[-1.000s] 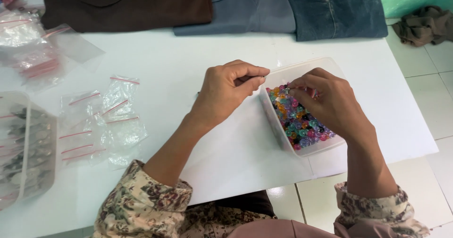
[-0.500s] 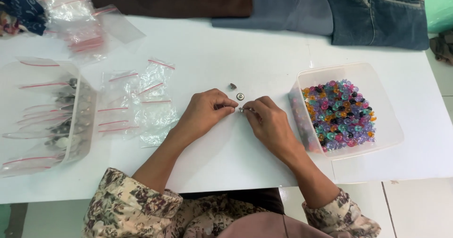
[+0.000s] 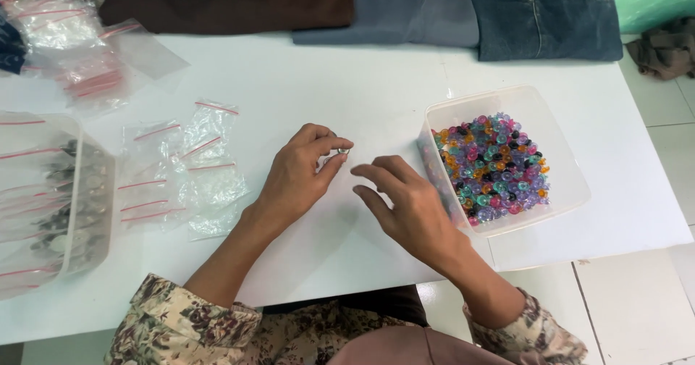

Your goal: Sorting small metal buttons and colorful plastic beads into small plastic zip-lock bags on a work surface.

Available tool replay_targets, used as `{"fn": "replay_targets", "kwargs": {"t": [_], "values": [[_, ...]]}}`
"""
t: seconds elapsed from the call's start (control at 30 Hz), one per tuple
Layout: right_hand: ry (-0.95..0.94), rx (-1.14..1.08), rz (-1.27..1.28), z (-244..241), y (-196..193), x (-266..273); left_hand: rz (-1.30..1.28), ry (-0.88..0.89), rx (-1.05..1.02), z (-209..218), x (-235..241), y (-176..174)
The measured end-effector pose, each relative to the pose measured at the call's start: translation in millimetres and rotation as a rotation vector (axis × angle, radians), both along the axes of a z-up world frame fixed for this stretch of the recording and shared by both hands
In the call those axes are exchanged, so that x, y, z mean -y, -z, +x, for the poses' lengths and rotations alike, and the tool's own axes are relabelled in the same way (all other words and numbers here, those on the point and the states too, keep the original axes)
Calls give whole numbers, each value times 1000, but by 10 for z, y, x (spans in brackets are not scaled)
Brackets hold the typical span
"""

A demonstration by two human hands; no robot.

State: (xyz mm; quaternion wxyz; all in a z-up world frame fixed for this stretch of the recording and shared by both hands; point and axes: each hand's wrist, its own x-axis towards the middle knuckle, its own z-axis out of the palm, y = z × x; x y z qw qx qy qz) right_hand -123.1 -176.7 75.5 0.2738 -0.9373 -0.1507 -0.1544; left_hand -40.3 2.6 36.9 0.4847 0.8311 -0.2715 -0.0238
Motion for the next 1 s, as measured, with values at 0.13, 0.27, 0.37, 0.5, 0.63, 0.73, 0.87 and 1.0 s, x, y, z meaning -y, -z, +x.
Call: {"fn": "replay_targets", "kwargs": {"t": [0.13,0.27,0.37,0.5,0.63,0.73,0.87,1.0], "values": [[4,37,54,-91,-256,539,-88,76,100,-4,313,-252],[133,-67,-220,60,-596,1114,-172,189,246,55,837,-405],[172,-317,-362,219,-545,1398,-157,240,252,101,1290,-339],[58,-541,-449,288,-91,1686,-149,336,204,141,1726,-104],[90,-432,-574,446,-153,1700,-44,309,282,190,1783,-83],[124,-407,-695,484,-342,1557,-126,269,199,210,1731,-143],[126,-419,-785,531,-142,1647,-235,310,132,244,1643,-198],[134,-345,-880,568,36,1688,-295,340,56,293,1592,-199]]}}
